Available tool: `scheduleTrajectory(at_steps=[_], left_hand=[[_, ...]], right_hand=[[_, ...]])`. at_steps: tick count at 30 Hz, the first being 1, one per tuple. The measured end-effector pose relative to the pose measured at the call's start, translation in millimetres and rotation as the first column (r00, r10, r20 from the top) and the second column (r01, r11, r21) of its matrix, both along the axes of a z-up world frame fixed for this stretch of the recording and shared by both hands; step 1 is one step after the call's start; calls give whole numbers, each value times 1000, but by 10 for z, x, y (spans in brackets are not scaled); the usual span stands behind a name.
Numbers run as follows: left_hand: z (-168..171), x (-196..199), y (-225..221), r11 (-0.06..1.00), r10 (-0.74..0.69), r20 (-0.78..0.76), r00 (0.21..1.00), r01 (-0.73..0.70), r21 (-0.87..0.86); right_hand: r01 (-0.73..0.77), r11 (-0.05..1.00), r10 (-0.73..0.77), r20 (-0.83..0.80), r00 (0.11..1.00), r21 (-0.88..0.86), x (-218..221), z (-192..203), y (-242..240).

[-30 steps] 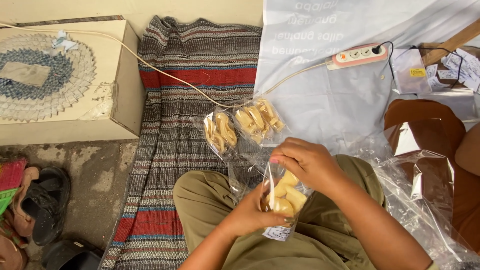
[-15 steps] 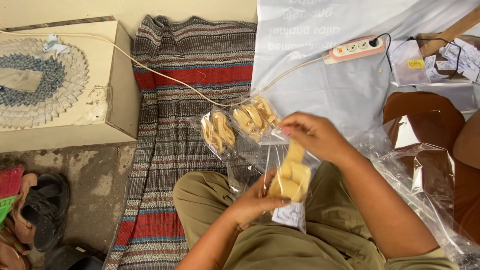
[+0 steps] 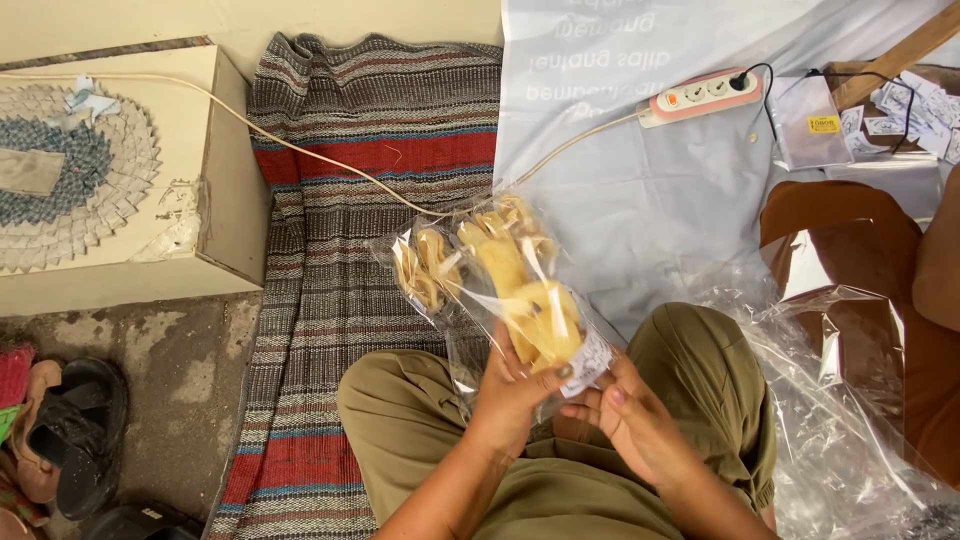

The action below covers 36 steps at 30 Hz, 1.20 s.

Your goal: The person packs crescent-shaped bakery items into plastic sleeves and then places several filled sleeves into a larger plastic bag by hand.

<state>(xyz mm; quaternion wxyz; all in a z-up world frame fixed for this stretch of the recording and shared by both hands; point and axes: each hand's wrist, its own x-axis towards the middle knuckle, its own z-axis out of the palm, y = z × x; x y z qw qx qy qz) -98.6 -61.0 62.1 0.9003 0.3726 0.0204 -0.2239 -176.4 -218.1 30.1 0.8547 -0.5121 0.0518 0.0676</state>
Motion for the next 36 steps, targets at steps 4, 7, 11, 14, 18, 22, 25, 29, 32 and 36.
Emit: scheduleTrajectory(at_steps=[4,7,11,14,18,22,25,29,32,36], left_hand=[[-4,-143,64,990,-137,71,988,134,47],[50,-14,140,985,-169,129,977,163,59],[-15,281,369,991,-97,152,984,110,-77],[134,274,362,999,-18,106,994,13,45],[100,266,232,994,108,125,986,-103,-45],[233,254,174,989,132,66,989,-128,-68],[409,268,168,992,112,-22,993,-113,-55],[46,210,180,996,84,-333,939,-83,15],[-50,-2,91,999,43,0,999,-43,-14],[-120,-29,-88,998,55,-53,997,-56,-13]], right_hand=[[236,954,-194,-221,956,184,-80,-66,128],[300,931,-254,-220,942,207,-123,-208,81],[171,972,-159,-82,984,162,-184,-126,70],[113,975,-112,-18,994,193,-209,-80,110],[134,967,-129,-35,991,219,-245,-133,107],[140,951,-153,29,988,275,-196,-119,155],[238,945,-236,-37,971,225,-153,-50,202],[301,945,-295,-59,954,127,-87,10,239],[306,945,-302,-49,952,115,-35,128,292],[345,936,-331,-154,931,73,-114,-75,116]])
